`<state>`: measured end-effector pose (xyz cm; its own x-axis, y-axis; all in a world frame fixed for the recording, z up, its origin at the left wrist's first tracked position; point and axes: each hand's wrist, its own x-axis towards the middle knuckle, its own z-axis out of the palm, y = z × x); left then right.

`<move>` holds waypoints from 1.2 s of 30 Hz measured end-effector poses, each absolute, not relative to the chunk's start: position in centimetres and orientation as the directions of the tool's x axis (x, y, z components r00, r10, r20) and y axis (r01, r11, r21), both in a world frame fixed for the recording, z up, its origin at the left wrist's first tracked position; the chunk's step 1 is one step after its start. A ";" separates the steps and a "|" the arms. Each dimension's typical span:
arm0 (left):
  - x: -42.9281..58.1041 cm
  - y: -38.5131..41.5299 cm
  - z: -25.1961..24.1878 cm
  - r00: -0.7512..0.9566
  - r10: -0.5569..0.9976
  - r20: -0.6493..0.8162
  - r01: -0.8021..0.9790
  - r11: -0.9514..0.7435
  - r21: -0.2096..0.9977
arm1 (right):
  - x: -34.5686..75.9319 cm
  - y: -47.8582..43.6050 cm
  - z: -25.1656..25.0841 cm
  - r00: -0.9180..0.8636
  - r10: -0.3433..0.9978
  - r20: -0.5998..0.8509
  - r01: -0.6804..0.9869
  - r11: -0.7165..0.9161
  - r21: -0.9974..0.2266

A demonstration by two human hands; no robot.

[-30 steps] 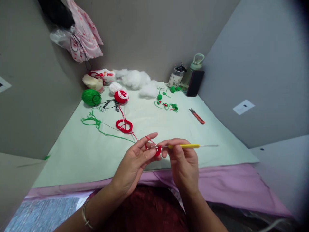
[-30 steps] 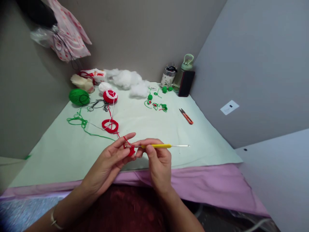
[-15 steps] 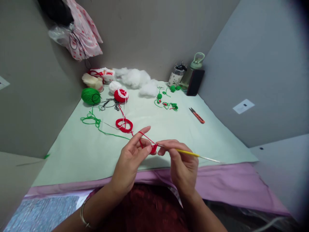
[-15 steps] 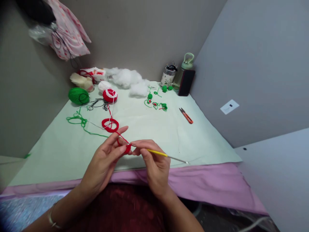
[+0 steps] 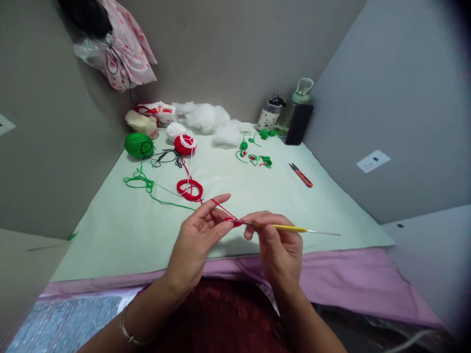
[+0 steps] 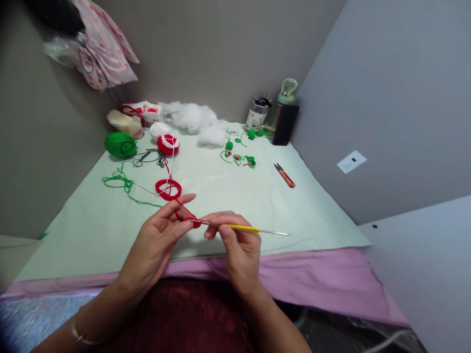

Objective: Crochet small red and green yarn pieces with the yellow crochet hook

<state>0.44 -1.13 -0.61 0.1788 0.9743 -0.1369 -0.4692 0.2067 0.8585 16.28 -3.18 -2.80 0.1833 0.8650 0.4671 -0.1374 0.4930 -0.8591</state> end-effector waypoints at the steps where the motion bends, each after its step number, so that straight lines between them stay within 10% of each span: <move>1: 0.4 -1.1 -0.6 0.167 0.978 -0.123 -0.443 0.186 0.877 | 16.3 -3.3 -2.7 0.175 0.854 0.489 -0.103 0.510 -0.854; 10: 0.4 -1.0 0.2 0.128 0.990 -0.058 -0.324 0.097 0.941 | 17.0 -4.1 -2.4 0.069 0.776 0.627 0.116 0.618 -0.777; 36: 0.2 -1.4 0.5 0.174 0.983 -0.059 -0.247 0.101 0.964 | 16.7 -3.9 -2.5 0.106 0.791 0.603 0.057 0.601 -0.797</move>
